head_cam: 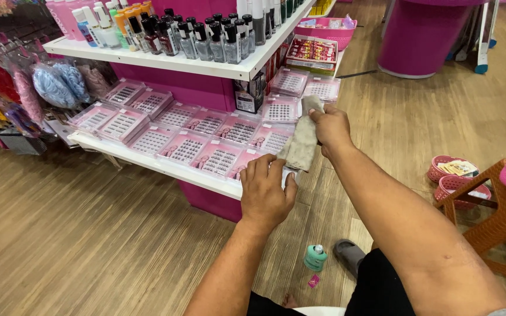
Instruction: The person sits on the floor and wipes a white display shelf with a cloth. They pick up small pink packages of false eyelashes, wipe them individually, and place them back on the shelf. The person also wipes the shelf surface between packages.
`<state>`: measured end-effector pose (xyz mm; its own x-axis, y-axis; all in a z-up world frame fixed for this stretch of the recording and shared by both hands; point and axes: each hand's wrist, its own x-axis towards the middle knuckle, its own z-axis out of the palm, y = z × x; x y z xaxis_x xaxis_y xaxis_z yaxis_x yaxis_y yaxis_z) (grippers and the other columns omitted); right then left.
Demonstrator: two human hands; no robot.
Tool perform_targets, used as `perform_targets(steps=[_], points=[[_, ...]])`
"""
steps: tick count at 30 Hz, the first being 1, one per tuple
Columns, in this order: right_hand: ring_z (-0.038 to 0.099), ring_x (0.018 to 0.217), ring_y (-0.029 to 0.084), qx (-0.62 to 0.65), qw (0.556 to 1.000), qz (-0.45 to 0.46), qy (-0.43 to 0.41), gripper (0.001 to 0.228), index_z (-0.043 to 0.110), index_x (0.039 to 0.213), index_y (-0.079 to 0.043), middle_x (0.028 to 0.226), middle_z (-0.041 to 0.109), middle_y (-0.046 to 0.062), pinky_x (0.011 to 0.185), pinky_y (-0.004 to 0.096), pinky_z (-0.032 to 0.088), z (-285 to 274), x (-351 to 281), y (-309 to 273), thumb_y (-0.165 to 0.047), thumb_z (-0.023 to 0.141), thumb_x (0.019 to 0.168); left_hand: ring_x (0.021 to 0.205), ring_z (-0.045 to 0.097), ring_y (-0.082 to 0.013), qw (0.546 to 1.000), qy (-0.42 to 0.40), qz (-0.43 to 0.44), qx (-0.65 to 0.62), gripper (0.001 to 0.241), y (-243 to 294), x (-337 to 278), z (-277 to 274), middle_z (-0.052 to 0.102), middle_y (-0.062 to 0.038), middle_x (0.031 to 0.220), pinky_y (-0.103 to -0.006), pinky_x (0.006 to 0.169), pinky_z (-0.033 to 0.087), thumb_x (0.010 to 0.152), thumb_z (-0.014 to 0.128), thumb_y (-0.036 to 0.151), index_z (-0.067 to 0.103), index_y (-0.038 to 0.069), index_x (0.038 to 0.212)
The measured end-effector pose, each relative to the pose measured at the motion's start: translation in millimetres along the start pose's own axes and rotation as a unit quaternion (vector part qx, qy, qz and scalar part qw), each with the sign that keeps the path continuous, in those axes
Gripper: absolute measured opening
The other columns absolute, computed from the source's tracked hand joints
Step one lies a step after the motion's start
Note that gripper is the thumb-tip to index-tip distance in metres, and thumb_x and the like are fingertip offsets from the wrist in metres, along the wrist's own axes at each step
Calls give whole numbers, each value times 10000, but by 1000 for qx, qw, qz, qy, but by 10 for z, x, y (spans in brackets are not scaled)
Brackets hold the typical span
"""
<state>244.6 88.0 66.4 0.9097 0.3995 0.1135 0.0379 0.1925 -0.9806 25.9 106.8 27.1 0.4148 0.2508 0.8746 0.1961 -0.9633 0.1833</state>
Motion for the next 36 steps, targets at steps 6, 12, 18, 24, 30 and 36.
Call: perform_targets(steps=[6, 12, 18, 24, 30, 36], points=[[711, 597, 139, -4, 1000, 9, -2, 195, 680, 1050, -22, 757, 697, 68, 515, 283, 578, -63, 27, 15, -177, 685, 932, 1027, 614, -306, 1000, -16, -9, 4, 318, -14, -16, 24, 599, -80, 1081, -442, 813, 443, 820, 682, 316, 659, 133, 1079], [717, 572, 157, 8, 1000, 0, 4, 203, 670, 1045, -15, 725, 684, 90, 477, 296, 585, -84, 78, 59, -176, 697, 925, 1033, 619, -302, 1000, -16, -9, 13, 329, -27, -18, 48, 607, -82, 1077, -438, 826, 447, 800, 690, 336, 666, 139, 1062], [722, 581, 168, 24, 1000, 6, 0, 181, 662, 1036, -23, 730, 694, 98, 487, 303, 584, -123, -19, -57, -171, 687, 936, 1080, 625, -308, 1000, -20, -11, 22, 334, -3, -2, 38, 635, -92, 1108, -452, 878, 448, 805, 688, 354, 674, 140, 1060], [704, 583, 141, 23, 1000, 10, -9, 189, 662, 1058, -25, 743, 682, 73, 497, 287, 573, -87, -205, -198, -154, 689, 923, 1091, 624, -312, 999, -18, -10, 28, 332, -14, -8, 58, 641, -94, 1121, -460, 910, 442, 791, 692, 357, 675, 153, 1052], [722, 614, 160, 27, 1000, 4, -14, 198, 668, 1057, -2, 757, 693, 88, 517, 302, 583, -56, -96, -73, -151, 689, 928, 1108, 623, -310, 999, -25, -8, 25, 328, -17, -3, 54, 649, -93, 1122, -466, 936, 439, 794, 698, 359, 683, 146, 1043], [721, 607, 153, 22, 1000, 2, -4, 189, 672, 1050, -5, 751, 687, 87, 506, 297, 587, -167, 3, 80, -149, 683, 928, 1117, 607, -311, 999, -37, -5, 32, 350, -37, -19, 83, 640, -86, 1133, -468, 947, 430, 789, 702, 374, 683, 154, 1060]])
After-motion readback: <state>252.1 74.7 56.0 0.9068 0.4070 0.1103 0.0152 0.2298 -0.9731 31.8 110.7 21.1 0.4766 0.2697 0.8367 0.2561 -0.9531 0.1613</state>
